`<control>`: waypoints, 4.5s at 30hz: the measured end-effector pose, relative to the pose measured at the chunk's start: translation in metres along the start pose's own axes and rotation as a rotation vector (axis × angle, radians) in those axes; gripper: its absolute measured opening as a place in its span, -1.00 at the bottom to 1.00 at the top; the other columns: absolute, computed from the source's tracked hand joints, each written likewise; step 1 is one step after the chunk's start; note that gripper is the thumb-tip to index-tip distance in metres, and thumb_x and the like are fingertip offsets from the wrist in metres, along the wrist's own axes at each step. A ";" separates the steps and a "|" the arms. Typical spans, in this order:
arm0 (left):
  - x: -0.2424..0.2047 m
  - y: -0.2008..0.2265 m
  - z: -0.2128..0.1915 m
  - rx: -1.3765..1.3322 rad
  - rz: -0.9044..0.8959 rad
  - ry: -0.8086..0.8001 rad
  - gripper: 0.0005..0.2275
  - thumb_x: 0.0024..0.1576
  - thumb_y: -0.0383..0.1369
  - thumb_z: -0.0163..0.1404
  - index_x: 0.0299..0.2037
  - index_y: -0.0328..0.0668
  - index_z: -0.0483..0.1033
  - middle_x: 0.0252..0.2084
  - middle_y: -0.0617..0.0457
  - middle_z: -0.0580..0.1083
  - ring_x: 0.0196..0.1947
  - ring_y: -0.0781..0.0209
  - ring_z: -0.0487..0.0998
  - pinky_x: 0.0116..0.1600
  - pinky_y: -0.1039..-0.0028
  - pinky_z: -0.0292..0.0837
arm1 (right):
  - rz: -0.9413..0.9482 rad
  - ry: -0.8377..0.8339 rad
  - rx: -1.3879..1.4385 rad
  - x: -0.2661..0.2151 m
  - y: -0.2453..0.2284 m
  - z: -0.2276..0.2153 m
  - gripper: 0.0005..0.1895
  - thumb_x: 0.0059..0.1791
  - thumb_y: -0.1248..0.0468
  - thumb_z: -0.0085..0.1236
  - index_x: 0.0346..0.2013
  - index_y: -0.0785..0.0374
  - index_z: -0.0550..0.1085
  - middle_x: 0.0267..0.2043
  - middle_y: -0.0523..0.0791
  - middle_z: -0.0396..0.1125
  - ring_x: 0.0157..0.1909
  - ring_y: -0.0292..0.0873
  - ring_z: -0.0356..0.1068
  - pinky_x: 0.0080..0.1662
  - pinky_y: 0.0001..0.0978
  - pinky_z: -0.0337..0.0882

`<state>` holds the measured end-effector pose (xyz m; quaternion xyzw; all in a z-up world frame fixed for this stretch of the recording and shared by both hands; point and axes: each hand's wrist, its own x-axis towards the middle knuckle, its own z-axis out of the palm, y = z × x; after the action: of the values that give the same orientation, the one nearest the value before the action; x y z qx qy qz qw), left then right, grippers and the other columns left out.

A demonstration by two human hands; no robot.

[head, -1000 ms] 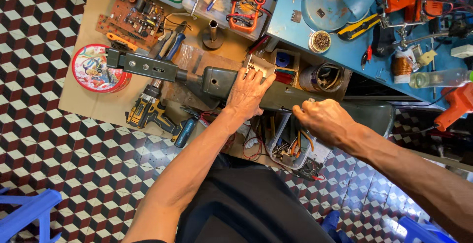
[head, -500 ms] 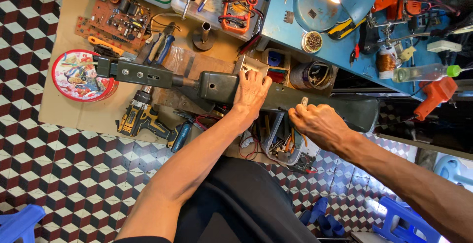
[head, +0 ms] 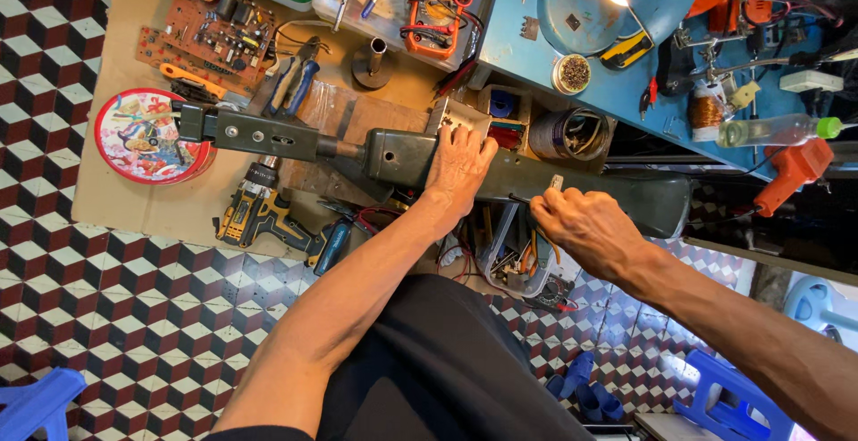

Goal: The person aligns a long green metal part with a bracket, then uses a screwdriver to fasten screws into the part. The person repeatedly picks up screws and tightens them into the metal part on a cluttered workbench.

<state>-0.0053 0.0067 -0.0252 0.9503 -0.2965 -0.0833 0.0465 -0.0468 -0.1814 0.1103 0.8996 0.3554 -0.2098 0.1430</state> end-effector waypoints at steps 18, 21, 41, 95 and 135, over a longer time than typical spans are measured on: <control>-0.010 -0.007 -0.015 -0.069 0.021 0.027 -0.18 -0.35 -0.23 0.33 0.19 -0.23 0.25 -0.06 -0.03 0.34 0.01 0.04 0.33 0.13 0.19 0.13 | 0.462 -0.014 0.461 0.004 -0.012 -0.002 -0.59 -0.12 0.20 0.26 -0.01 0.25 0.52 -0.46 -0.02 0.44 -0.39 -0.03 0.46 -0.33 -0.20 0.43; -0.014 -0.008 -0.018 -0.097 0.041 0.037 -0.18 -0.33 -0.28 0.34 0.21 -0.24 0.25 -0.06 -0.05 0.34 0.00 0.04 0.34 0.14 0.20 0.14 | 0.111 0.106 0.139 -0.015 -0.021 0.009 -0.52 -0.18 0.36 0.16 0.05 0.30 0.42 -0.36 -0.03 0.37 -0.36 -0.01 0.50 -0.36 -0.18 0.50; -0.003 -0.015 -0.052 -0.198 0.073 -0.040 -0.01 -0.38 -0.16 0.42 0.32 -0.26 0.17 0.06 -0.13 0.35 0.14 -0.05 0.33 0.16 0.16 0.17 | 0.688 0.394 0.983 -0.011 -0.041 -0.017 -0.55 -0.16 0.21 0.26 -0.03 0.30 0.43 0.02 0.02 0.36 -0.02 0.12 0.45 -0.13 -0.16 0.50; 0.009 0.003 -0.035 -0.332 0.233 0.075 -0.07 -0.41 -0.18 0.45 0.23 -0.28 0.26 -0.03 -0.10 0.39 0.05 -0.06 0.39 0.12 0.14 0.21 | 1.351 1.258 1.588 -0.084 -0.089 0.034 -0.70 0.11 0.44 0.13 0.07 0.43 0.25 -0.10 0.12 0.44 -0.26 -0.18 0.51 -0.18 -0.39 0.57; -0.060 0.056 -0.034 -1.994 -0.455 -0.540 -0.79 0.20 -0.30 0.08 -0.09 -0.27 0.63 -0.21 0.04 0.62 -0.21 0.32 0.62 0.01 0.48 0.57 | 1.547 1.679 2.148 -0.131 -0.157 0.115 -0.83 0.07 0.37 0.05 -0.06 0.38 0.38 -0.29 0.05 0.41 -0.39 -0.07 0.45 -0.27 -0.30 0.43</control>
<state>-0.0787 -0.0032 0.0233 0.4656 0.0907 -0.5043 0.7216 -0.2746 -0.1932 0.0557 0.3889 -0.5098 0.3082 -0.7028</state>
